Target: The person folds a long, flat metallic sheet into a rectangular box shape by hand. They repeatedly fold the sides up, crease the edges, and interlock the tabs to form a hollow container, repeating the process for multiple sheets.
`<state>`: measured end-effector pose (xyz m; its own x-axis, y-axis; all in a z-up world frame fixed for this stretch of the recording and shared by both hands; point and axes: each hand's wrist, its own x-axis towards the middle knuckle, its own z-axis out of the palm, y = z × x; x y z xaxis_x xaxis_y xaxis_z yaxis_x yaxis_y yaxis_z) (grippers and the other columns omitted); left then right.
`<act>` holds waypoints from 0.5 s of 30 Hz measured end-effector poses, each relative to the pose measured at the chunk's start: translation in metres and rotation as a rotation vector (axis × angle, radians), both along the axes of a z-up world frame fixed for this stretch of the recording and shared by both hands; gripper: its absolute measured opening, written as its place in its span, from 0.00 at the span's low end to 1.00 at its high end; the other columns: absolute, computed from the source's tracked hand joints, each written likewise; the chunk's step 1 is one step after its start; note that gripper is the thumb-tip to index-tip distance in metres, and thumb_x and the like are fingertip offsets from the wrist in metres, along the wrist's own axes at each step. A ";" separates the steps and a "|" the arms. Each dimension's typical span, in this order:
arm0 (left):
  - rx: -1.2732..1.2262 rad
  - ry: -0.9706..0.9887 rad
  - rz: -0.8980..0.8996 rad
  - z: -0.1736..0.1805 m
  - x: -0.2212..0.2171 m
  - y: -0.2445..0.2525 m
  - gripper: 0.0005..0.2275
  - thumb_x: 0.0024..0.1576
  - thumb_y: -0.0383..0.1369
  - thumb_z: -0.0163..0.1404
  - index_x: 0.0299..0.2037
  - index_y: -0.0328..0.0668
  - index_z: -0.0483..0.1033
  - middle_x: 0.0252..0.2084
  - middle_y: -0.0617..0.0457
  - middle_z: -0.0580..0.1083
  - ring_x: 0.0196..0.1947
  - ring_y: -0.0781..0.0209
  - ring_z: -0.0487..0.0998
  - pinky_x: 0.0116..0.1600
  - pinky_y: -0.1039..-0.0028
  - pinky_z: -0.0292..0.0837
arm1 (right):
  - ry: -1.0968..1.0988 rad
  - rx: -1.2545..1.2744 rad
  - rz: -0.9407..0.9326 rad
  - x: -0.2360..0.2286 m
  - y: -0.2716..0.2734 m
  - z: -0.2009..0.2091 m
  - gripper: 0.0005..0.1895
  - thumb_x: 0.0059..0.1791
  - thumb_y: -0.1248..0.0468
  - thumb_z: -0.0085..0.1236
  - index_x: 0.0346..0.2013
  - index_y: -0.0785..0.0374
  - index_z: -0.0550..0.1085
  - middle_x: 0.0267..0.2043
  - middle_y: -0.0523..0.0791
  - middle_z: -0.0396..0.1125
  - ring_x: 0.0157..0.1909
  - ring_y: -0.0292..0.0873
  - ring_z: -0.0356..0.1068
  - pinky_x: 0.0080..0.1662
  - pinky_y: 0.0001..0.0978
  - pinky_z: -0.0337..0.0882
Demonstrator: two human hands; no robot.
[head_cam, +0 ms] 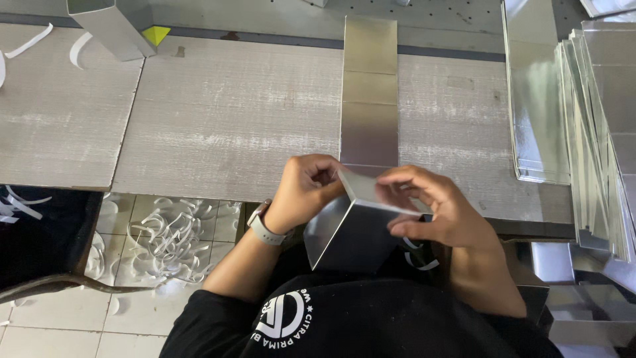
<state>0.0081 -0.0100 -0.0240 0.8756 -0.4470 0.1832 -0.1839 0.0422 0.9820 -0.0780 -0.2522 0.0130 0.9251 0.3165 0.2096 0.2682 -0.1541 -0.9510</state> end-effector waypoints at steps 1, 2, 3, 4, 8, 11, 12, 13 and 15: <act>-0.001 -0.002 0.002 0.005 0.002 0.004 0.04 0.49 0.32 0.64 0.29 0.43 0.83 0.15 0.57 0.68 0.19 0.74 0.64 0.27 0.84 0.61 | -0.002 -0.001 0.002 0.002 -0.008 -0.007 0.37 0.36 0.63 0.76 0.56 0.73 0.73 0.54 0.53 0.70 0.52 0.43 0.69 0.50 0.36 0.76; -0.148 0.070 -0.060 0.011 0.003 0.007 0.09 0.55 0.34 0.57 0.41 0.38 0.81 0.27 0.53 0.74 0.28 0.73 0.69 0.35 0.81 0.68 | 0.027 0.091 -0.110 0.003 -0.016 -0.015 0.37 0.37 0.63 0.74 0.56 0.75 0.70 0.52 0.53 0.69 0.51 0.44 0.69 0.49 0.36 0.75; -0.296 0.142 -0.124 0.016 0.005 0.011 0.16 0.61 0.37 0.50 0.52 0.33 0.79 0.38 0.49 0.81 0.37 0.71 0.74 0.43 0.77 0.75 | 0.055 0.184 -0.223 0.004 -0.024 -0.022 0.37 0.38 0.63 0.72 0.56 0.77 0.67 0.50 0.54 0.68 0.50 0.45 0.68 0.48 0.37 0.75; -0.296 0.141 -0.126 0.015 0.003 0.010 0.16 0.61 0.37 0.50 0.52 0.33 0.79 0.38 0.49 0.81 0.37 0.71 0.74 0.43 0.77 0.75 | 0.054 0.185 -0.225 0.009 -0.034 -0.041 0.37 0.38 0.63 0.72 0.56 0.77 0.67 0.50 0.54 0.68 0.50 0.45 0.68 0.48 0.37 0.75; -0.410 0.105 -0.210 -0.019 0.008 0.001 0.33 0.54 0.41 0.59 0.67 0.29 0.63 0.50 0.45 0.75 0.49 0.60 0.76 0.52 0.68 0.78 | 0.048 0.546 -0.409 0.021 -0.041 -0.068 0.19 0.50 0.65 0.58 0.52 0.64 0.62 0.48 0.45 0.66 0.50 0.39 0.72 0.50 0.31 0.78; -0.366 0.111 -0.173 -0.024 0.015 -0.006 0.24 0.52 0.33 0.64 0.55 0.33 0.69 0.39 0.53 0.73 0.41 0.65 0.77 0.45 0.75 0.77 | 0.066 0.518 -0.377 0.023 -0.039 -0.071 0.19 0.49 0.63 0.59 0.49 0.62 0.62 0.45 0.42 0.64 0.46 0.37 0.72 0.51 0.31 0.78; -0.387 0.142 -0.156 -0.018 0.014 -0.007 0.15 0.53 0.32 0.63 0.44 0.35 0.73 0.31 0.56 0.71 0.34 0.68 0.77 0.40 0.80 0.76 | 0.090 0.516 -0.345 0.021 -0.041 -0.076 0.21 0.48 0.60 0.60 0.49 0.63 0.62 0.42 0.41 0.62 0.44 0.36 0.72 0.50 0.30 0.78; -0.387 0.146 -0.154 -0.017 0.016 -0.004 0.15 0.53 0.32 0.63 0.44 0.35 0.73 0.31 0.56 0.71 0.34 0.68 0.77 0.40 0.80 0.76 | 0.094 0.515 -0.345 0.020 -0.041 -0.073 0.21 0.48 0.60 0.60 0.49 0.63 0.62 0.42 0.41 0.62 0.44 0.36 0.72 0.50 0.30 0.78; -0.381 0.213 -0.119 -0.014 0.020 0.000 0.15 0.52 0.33 0.64 0.44 0.36 0.73 0.33 0.55 0.74 0.34 0.68 0.80 0.39 0.78 0.78 | 0.122 0.473 -0.278 0.021 -0.042 -0.066 0.15 0.47 0.65 0.58 0.45 0.68 0.67 0.37 0.44 0.63 0.39 0.39 0.72 0.44 0.31 0.78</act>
<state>0.0282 -0.0097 -0.0382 0.8584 -0.4821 0.1754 0.0486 0.4167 0.9078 -0.0571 -0.2946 -0.0527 0.9868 -0.0451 0.1553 0.1617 0.2479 -0.9552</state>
